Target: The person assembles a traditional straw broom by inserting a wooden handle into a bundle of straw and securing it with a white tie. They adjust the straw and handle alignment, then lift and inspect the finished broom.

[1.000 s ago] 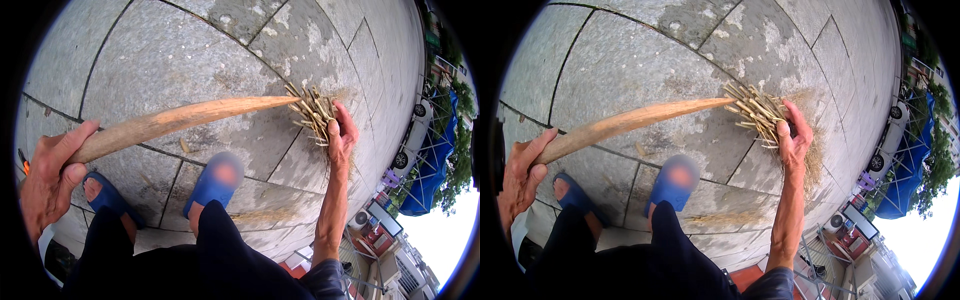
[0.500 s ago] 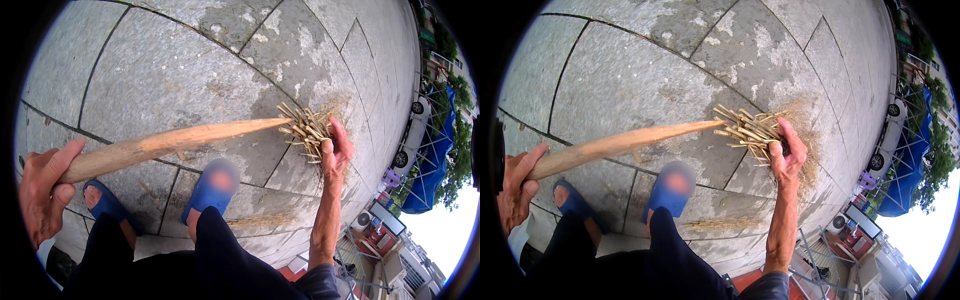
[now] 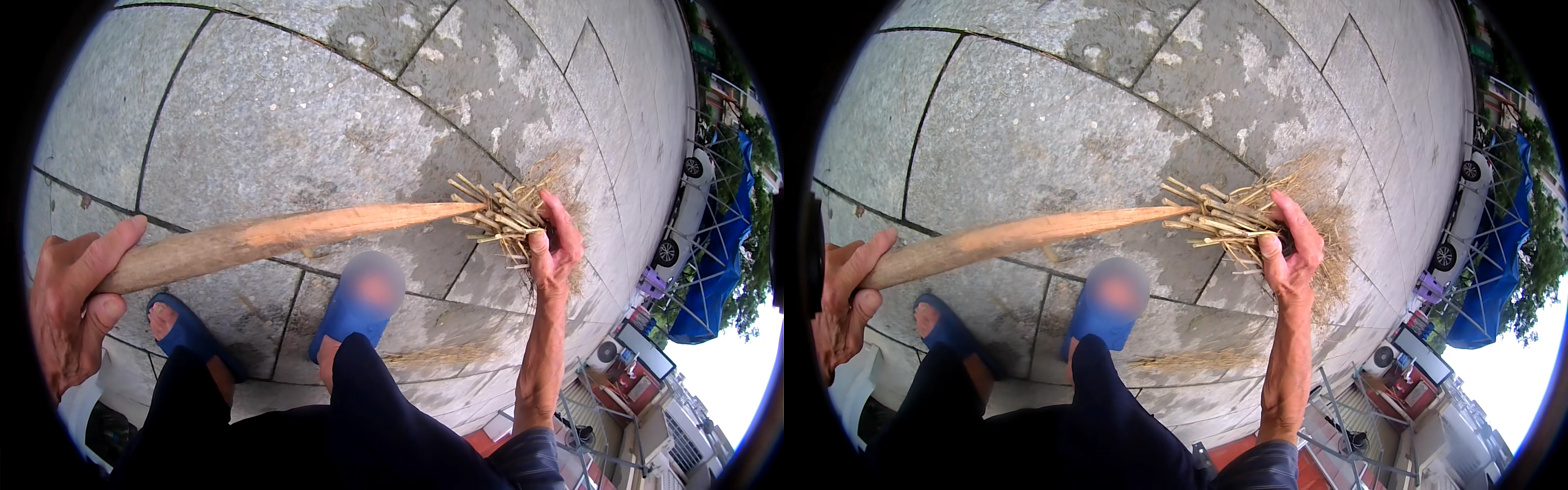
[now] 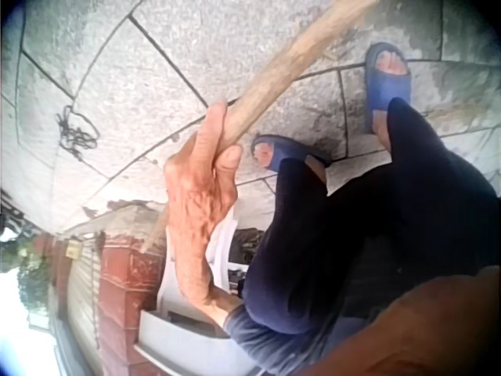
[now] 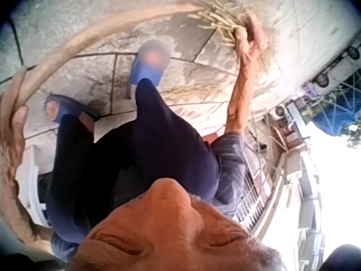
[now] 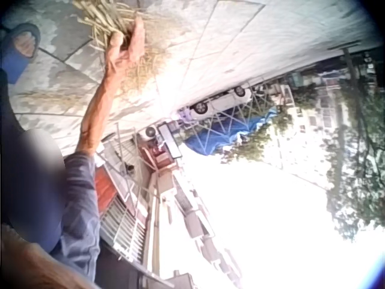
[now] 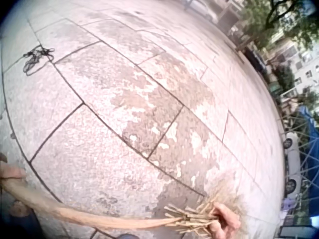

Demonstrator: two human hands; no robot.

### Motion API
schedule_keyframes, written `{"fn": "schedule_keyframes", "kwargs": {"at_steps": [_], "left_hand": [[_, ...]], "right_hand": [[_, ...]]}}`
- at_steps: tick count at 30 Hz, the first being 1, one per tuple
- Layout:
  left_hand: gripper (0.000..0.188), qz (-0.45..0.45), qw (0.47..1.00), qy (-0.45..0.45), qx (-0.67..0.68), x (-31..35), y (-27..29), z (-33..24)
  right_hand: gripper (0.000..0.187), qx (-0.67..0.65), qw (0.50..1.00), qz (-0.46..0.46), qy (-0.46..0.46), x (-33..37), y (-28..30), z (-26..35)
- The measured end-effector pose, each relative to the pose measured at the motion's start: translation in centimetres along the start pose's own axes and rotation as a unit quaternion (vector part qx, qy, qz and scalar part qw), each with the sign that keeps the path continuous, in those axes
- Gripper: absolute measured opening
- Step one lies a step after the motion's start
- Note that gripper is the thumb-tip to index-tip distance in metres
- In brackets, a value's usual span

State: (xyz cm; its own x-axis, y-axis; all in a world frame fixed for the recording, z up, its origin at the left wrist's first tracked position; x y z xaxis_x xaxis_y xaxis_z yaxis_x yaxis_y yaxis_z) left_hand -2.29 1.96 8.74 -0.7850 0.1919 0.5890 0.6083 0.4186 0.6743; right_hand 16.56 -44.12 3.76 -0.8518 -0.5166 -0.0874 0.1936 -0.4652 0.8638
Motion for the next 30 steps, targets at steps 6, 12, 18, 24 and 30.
{"fn": "schedule_keyframes", "kwargs": {"at_steps": [6, 12, 18, 24, 30], "left_hand": [[0.058, 0.017, 0.998, -0.056, -0.01, -1.0, 1.3, 0.0], [0.06, -0.006, 0.996, -0.084, -0.022, -1.8, 1.4, 0.2], [0.058, 0.042, 0.991, -0.115, 0.062, -3.7, 3.6, -0.4], [0.049, 0.066, 0.979, -0.114, 0.155, -5.9, 3.8, 2.2], [0.068, 0.223, 0.956, -0.042, 0.184, -8.2, 4.0, 2.7]], "right_hand": [[0.057, -0.015, 1.0, 0.012, 0.022, 0.7, -0.3, 0.9], [0.057, -0.018, 0.999, 0.024, 0.032, 1.1, -0.5, 1.2], [0.058, -0.021, 0.999, 0.035, 0.028, 1.4, -0.7, 1.0], [0.058, -0.027, 0.998, 0.06, 0.007, 1.9, -0.9, 1.0], [0.055, -0.067, 0.994, 0.086, -0.008, 1.6, -1.5, 1.1]]}}
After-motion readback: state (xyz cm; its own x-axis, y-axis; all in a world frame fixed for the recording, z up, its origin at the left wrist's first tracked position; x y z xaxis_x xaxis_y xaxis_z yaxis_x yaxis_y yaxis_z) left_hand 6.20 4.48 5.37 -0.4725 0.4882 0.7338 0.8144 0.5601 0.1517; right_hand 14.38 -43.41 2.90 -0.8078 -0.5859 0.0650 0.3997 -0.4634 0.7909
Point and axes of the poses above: each hand's wrist, its own x-axis away from the middle knuckle, its own y-axis out of the back of the hand, z = x × y, the point moved 4 cm from there along -x, towards the middle knuckle, and after that the axes turned 3 degrees about -z, right-handed, at the moved point
